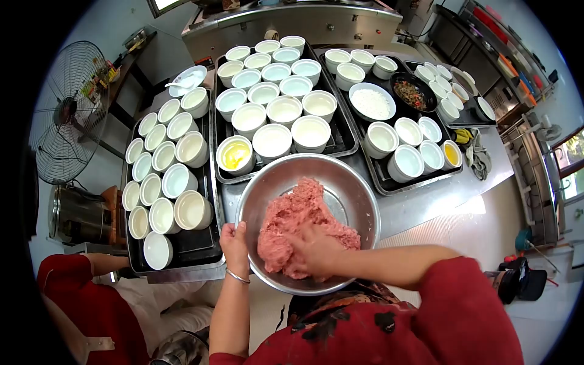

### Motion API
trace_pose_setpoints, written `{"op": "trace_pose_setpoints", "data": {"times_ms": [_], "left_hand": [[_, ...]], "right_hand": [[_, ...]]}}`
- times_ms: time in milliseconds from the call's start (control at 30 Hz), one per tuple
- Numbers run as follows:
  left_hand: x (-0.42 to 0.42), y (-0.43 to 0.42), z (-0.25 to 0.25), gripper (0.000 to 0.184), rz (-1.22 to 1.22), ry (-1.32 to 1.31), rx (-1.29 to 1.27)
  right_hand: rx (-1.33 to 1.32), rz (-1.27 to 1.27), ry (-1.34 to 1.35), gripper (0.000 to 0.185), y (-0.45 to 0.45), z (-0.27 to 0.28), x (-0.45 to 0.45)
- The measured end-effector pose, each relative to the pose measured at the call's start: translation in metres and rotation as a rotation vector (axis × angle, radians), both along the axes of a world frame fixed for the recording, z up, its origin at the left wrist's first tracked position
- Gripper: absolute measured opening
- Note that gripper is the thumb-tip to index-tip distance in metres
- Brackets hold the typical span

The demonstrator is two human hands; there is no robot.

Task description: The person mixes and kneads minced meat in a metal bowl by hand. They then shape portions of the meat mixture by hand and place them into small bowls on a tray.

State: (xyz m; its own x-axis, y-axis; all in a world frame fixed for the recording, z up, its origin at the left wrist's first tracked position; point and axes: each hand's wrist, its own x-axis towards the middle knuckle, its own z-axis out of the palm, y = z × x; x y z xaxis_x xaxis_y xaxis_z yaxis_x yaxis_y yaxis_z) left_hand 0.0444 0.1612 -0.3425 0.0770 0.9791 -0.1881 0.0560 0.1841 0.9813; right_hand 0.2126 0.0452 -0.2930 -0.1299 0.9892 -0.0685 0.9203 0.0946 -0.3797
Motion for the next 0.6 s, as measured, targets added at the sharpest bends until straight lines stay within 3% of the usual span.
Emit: {"op": "trace_pose_setpoints", "data": {"times_ms": [33, 67, 133, 200, 267, 300, 400, 467, 600], "left_hand": [[0.000, 0.002, 0.001, 0.018, 0.003, 0.002, 0.000], [0.001, 0.003, 0.003, 0.018, 0.000, -0.003, 0.015], [0.002, 0.000, 0.010, 0.017, -0.021, 0.025, -0.002], [0.000, 0.001, 0.003, 0.017, -0.029, -0.052, -0.038], [-0.002, 0.001, -0.001, 0.017, -0.040, -0.015, -0.002], [-0.002, 0.001, 0.000, 0.017, -0.035, -0.044, -0.012], [-0.001, 0.002, -0.008, 0.018, -0.030, -0.113, -0.027], [0.000, 0.004, -0.008, 0.018, -0.022, -0.147, -0.023], [0.002, -0.001, -0.001, 0.018, -0.007, -0.130, -0.029]], "right_hand": [[-0.082, 0.042, -0.164, 0.062, 0.004, -0.010, -0.011], [-0.085, 0.049, -0.160, 0.062, 0.019, -0.011, -0.015], [-0.359, 0.194, -0.301, 0.065, 0.042, -0.013, -0.009], [-0.398, 0.144, -0.246, 0.065, 0.044, -0.013, -0.001], [-0.397, 0.223, 0.044, 0.069, 0.044, -0.005, 0.017], [-0.678, 0.165, 0.149, 0.076, 0.053, 0.039, 0.028], [-0.495, 0.180, 0.178, 0.090, 0.029, 0.056, 0.080], [-0.502, -0.051, -0.091, 0.098, -0.002, 0.031, 0.096], [-0.505, -0.118, -0.150, 0.092, -0.032, -0.005, 0.051]]}}
